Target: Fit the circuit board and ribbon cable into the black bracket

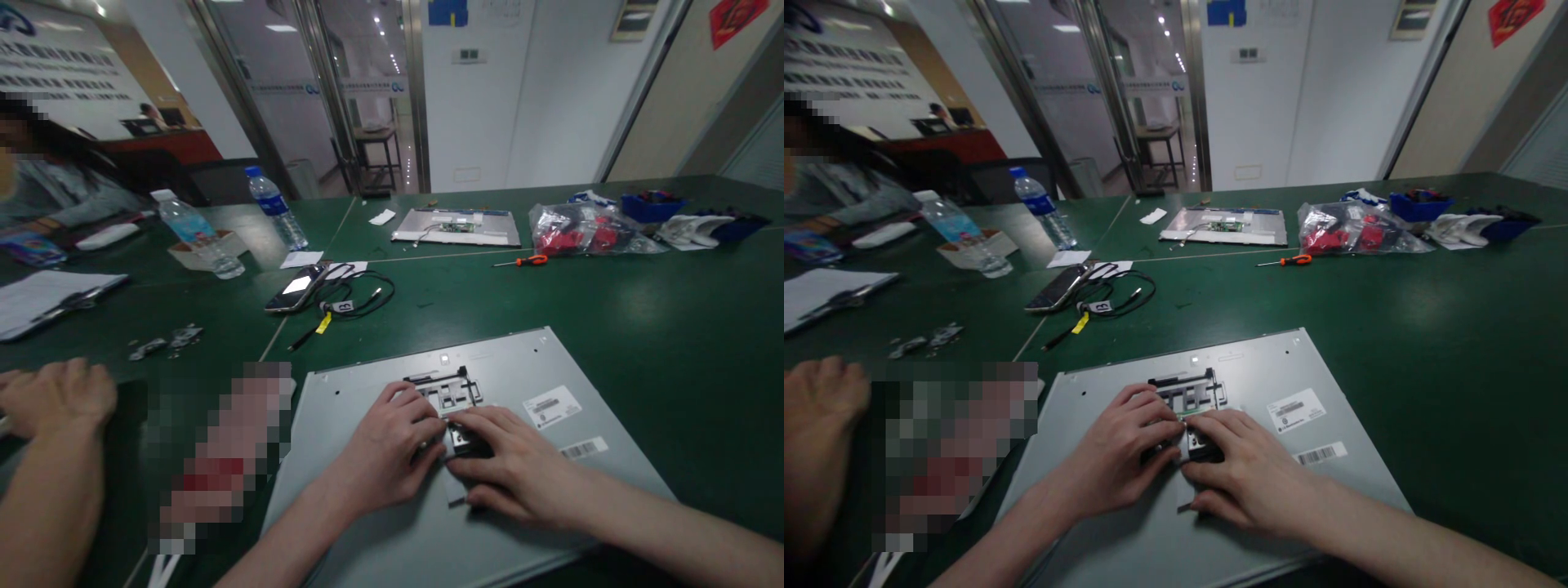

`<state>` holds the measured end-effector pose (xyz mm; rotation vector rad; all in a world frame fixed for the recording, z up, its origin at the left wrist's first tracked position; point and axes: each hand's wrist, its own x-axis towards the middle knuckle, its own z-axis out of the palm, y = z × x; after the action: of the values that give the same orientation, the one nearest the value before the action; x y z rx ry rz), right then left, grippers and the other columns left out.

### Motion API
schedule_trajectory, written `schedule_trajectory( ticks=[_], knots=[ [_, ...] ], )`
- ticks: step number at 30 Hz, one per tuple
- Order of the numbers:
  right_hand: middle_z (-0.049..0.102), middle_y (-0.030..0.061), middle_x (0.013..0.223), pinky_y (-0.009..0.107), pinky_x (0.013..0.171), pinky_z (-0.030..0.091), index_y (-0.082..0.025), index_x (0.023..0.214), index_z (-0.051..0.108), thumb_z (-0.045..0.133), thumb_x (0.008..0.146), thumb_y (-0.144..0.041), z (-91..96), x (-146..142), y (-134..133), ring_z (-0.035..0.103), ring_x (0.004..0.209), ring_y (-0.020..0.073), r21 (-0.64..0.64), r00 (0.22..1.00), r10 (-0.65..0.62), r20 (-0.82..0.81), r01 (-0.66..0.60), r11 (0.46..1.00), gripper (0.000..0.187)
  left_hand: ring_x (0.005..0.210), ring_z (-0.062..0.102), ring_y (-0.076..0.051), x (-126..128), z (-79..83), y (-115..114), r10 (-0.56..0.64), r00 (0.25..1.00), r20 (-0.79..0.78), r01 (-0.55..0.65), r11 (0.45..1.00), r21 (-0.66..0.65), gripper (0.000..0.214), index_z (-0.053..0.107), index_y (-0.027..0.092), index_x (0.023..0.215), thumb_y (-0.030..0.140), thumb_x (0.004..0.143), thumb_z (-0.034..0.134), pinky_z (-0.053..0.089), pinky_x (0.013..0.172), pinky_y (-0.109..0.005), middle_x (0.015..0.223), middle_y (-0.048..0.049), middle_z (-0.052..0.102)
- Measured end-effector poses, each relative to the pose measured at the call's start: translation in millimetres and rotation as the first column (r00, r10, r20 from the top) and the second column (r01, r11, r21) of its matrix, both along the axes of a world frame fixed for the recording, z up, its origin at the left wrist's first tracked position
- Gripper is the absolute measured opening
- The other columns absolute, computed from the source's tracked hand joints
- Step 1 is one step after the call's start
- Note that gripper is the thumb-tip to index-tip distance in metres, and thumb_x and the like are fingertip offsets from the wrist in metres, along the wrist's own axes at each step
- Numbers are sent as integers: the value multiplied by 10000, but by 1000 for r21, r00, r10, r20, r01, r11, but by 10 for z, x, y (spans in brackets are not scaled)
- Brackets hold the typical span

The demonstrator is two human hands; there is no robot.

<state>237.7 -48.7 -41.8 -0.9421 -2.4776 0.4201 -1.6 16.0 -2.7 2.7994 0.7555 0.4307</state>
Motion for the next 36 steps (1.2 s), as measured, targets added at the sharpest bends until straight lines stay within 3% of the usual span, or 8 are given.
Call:
schedule_trajectory(
  ticks=[15, 24, 31, 36],
  knots=[
    [402, 116, 1561, 486, 1132, 399, -260, 1235, 676, 561, 1039, -385, -3, -6, -13, 411, 1387, 280, -20, 1000, 0, -22, 0, 1000, 260, 846, 581, -228, 26, -52, 11, 58, 998, 39, -61, 995, 74, 109, 668, 205, 970, 210, 967, 560, 446, 899, -443, 875, -39, 664],
    [395, 125, 1558, 501, 1137, 393, -264, 1257, 672, 562, 1035, -372, 7, 2, -18, 401, 1391, 301, -59, 1000, -1, 28, 3, 998, 270, 799, 539, -205, 4, -100, 19, 46, 997, 68, -57, 985, 161, 196, 680, 217, 830, 184, 985, 565, 438, 875, -410, 814, -20, 625],
    [401, 126, 1553, 496, 1145, 390, -255, 1225, 673, 560, 1035, -366, -31, -3, -21, 396, 1397, 302, -49, 1000, -11, 26, 12, 999, 248, 905, 569, -234, -1, -35, -18, 46, 999, 24, -48, 996, 78, 119, 722, 226, 930, 319, 944, 650, 405, 988, -476, 901, -31, 655],
    [406, 123, 1542, 494, 1143, 394, -246, 1186, 680, 556, 1040, -380, -26, -9, -14, 405, 1386, 299, -37, 1000, -2, 10, 3, 999, 233, 948, 577, -246, 11, 3, -41, 33, 999, 1, -34, 999, 39, 138, 719, 227, 991, 325, 904, 673, 393, 1024, -498, 942, -34, 664]
  ],
)
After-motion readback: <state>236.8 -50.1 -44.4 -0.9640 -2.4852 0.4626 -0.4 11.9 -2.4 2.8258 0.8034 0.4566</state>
